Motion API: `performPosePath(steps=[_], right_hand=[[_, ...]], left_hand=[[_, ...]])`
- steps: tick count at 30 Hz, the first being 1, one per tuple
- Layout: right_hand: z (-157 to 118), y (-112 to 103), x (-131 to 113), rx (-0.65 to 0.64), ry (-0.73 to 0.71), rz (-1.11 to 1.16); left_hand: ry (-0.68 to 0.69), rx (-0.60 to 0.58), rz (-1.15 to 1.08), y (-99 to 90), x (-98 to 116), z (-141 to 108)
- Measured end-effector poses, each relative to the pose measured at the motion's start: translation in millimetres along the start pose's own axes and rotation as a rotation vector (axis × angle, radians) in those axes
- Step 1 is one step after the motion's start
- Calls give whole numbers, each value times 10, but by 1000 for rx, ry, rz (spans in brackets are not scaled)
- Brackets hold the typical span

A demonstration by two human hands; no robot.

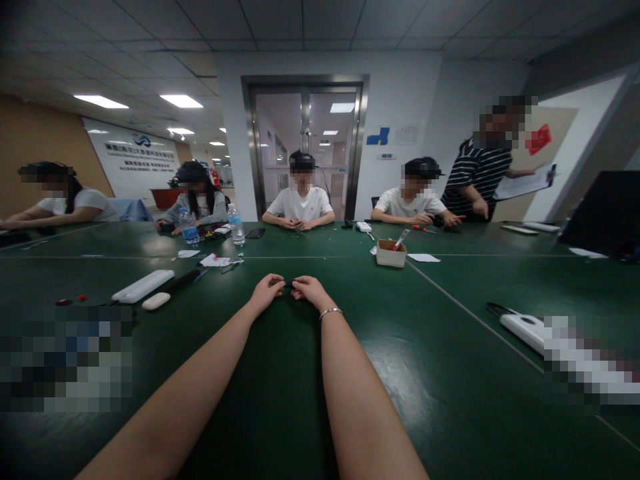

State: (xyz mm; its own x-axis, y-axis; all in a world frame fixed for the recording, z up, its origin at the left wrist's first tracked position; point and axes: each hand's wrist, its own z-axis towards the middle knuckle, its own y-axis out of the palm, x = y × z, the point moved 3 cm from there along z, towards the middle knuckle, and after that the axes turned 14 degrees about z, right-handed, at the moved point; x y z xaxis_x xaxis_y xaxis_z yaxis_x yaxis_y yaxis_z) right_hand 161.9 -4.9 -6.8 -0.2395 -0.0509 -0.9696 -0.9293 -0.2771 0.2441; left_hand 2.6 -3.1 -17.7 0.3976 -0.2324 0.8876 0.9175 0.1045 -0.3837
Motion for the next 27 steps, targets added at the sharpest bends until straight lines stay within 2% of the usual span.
performPosePath(steps=[7, 27], right_hand=[[7, -5, 9, 0, 1, -9], [-9, 5, -9, -1, -4, 5]], left_hand=[[50, -29, -1, 0, 44, -35], [-44, -43, 0, 27, -11, 9]])
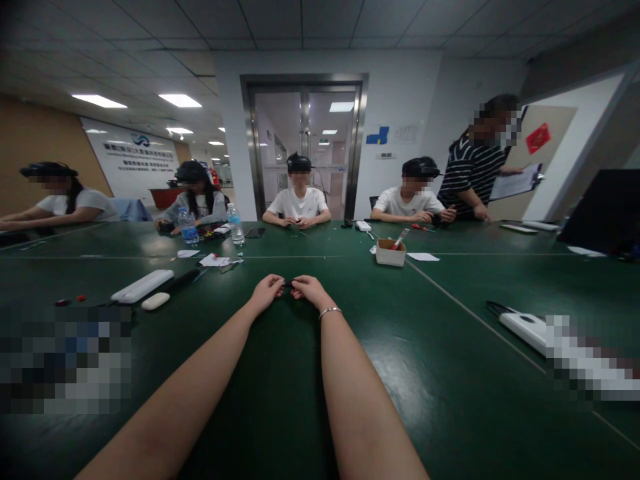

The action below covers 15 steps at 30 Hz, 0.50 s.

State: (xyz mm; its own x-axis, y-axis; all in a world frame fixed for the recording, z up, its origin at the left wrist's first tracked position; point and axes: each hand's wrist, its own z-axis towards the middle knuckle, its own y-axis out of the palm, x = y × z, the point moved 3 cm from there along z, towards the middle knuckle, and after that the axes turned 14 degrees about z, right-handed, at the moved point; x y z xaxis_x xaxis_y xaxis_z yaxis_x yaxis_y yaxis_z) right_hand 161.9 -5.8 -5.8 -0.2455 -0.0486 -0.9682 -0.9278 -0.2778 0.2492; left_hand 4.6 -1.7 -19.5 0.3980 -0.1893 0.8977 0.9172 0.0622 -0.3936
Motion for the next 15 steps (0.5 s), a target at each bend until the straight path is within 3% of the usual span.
performPosePath(steps=[10, 15], right_hand=[[11, -4, 18, 2, 1, 0], [-1, 5, 9, 1, -1, 7]], left_hand=[[84, 5, -26, -20, 63, -51], [63, 13, -32, -16, 73, -55]])
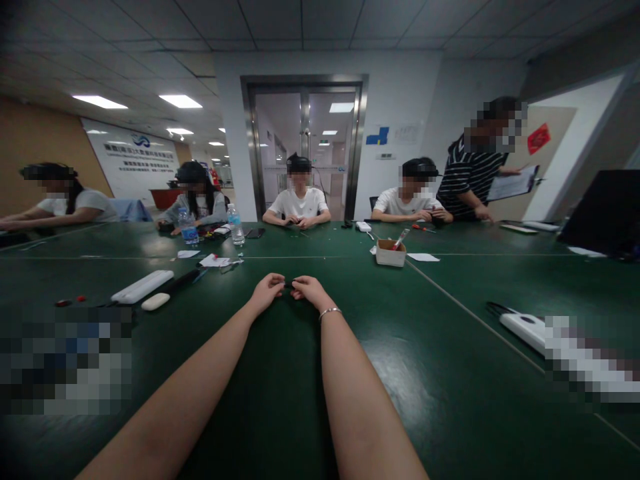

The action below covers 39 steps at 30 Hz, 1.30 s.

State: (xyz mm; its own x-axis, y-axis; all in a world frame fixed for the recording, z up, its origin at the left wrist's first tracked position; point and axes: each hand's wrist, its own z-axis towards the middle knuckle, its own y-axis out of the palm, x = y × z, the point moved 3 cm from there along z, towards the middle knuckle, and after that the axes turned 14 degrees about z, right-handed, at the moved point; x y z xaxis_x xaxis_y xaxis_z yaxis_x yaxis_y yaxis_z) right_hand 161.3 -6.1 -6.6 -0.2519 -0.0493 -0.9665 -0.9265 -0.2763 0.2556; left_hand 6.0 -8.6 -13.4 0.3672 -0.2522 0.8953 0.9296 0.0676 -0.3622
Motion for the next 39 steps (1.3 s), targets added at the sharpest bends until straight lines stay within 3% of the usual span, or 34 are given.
performPosePath(steps=[22, 33, 39], right_hand=[[30, -24, 19, -8, 3, -9], [22, -15, 23, -7, 2, -2], [23, -18, 20, -8, -2, -5]], left_hand=[[13, -35, 102, 23, -114, 59], [47, -22, 33, -14, 24, -14], [6, -32, 34, -2, -12, 9]])
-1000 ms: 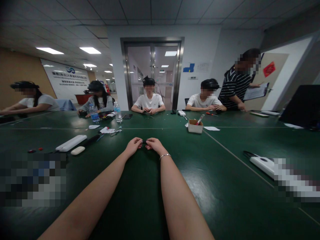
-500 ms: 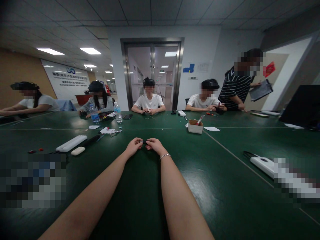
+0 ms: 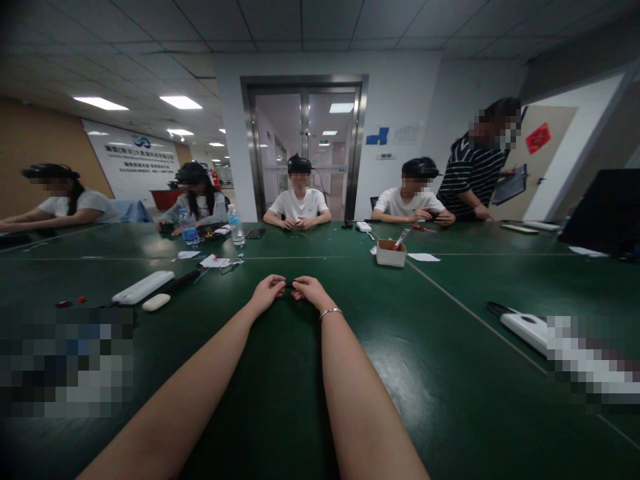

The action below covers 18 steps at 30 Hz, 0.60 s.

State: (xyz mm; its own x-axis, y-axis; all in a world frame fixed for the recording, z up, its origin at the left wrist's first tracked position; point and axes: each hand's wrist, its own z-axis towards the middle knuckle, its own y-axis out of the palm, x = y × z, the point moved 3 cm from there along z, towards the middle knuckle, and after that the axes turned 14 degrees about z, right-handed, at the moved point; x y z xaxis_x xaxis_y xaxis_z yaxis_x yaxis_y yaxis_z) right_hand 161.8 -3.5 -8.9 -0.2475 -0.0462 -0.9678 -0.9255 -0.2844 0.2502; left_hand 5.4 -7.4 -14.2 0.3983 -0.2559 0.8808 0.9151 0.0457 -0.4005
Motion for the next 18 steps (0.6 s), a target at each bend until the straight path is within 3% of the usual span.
performPosePath(steps=[18], right_hand=[[-7, 14, -9, 4, 11, 18]], left_hand=[[-17, 19, 16, 12, -50, 25]])
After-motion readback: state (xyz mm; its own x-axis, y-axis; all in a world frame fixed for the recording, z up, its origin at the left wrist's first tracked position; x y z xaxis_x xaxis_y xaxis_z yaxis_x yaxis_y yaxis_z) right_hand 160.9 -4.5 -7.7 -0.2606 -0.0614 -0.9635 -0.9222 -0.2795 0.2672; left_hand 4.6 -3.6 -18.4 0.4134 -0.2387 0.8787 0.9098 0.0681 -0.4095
